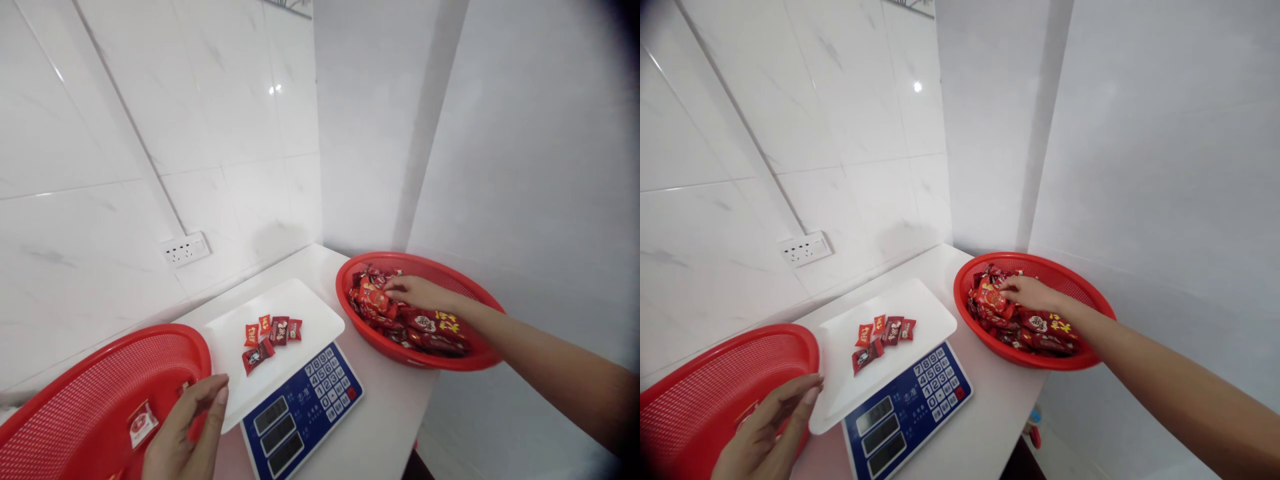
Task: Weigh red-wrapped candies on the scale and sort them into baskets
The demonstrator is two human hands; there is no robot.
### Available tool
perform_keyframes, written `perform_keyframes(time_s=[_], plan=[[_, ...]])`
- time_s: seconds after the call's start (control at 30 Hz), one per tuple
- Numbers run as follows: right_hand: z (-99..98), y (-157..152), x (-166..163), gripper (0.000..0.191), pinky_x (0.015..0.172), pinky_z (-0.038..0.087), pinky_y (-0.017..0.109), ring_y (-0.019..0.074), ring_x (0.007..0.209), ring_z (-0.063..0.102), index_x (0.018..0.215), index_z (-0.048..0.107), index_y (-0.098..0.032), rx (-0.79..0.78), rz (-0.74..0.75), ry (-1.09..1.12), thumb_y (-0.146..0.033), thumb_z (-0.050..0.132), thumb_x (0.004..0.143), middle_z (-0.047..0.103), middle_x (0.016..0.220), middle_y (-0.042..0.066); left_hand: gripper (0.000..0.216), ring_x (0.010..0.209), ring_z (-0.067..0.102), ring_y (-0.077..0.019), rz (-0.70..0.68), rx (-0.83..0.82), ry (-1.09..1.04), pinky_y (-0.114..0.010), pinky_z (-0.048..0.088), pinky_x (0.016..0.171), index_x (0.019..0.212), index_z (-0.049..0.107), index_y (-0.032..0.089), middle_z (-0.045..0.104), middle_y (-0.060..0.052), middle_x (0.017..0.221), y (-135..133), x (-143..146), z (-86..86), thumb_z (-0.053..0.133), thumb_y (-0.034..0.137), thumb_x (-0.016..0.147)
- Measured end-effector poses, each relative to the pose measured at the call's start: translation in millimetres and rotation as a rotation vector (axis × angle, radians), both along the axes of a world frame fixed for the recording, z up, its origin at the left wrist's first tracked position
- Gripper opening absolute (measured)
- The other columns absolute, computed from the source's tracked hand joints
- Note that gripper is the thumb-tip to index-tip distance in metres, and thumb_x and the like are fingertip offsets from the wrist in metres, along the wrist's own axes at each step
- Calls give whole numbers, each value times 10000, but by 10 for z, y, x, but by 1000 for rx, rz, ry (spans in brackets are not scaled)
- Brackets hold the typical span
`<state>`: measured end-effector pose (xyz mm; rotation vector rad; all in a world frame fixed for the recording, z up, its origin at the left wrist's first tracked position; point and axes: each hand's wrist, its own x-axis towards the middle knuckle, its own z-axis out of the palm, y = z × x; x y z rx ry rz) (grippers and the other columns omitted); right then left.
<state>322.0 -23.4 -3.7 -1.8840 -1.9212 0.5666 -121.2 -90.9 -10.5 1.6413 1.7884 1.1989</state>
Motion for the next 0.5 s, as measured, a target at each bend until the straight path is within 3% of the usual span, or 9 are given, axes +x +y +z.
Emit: perform_keyframes(time_s=[0.23, 0.4, 0.5], plan=[[-192, 40, -383, 426, 797, 457, 384, 290, 916, 617, 1119, 586, -224, 8, 77, -88, -459, 533, 768, 672, 1049, 97, 478, 961, 630, -269, -54, -50, 20, -420, 444, 936, 909, 669, 254, 690, -50, 1008, 10, -80, -55, 591, 616, 606], [-307, 139, -328, 283, 791, 444, 368, 273, 867, 619, 991, 645, -218, 20, 74, -102, -218, 544, 727, 689, 948, 86, 479, 982, 619, -285, -54, -36, 24, -463, 411, 961, 922, 670, 252, 688, -60, 1018, 37, -133, -82, 596, 609, 612], [-298, 170, -192, 322, 796, 445, 334, 225, 848, 612, 975, 643, -194, 32, 58, -45, -115, 477, 710, 683, 911, 63, 481, 938, 632, -287, -60, 4, 14, -453, 442, 927, 894, 677, 238, 698, -68, 976, 29, -101, -90, 602, 614, 603]])
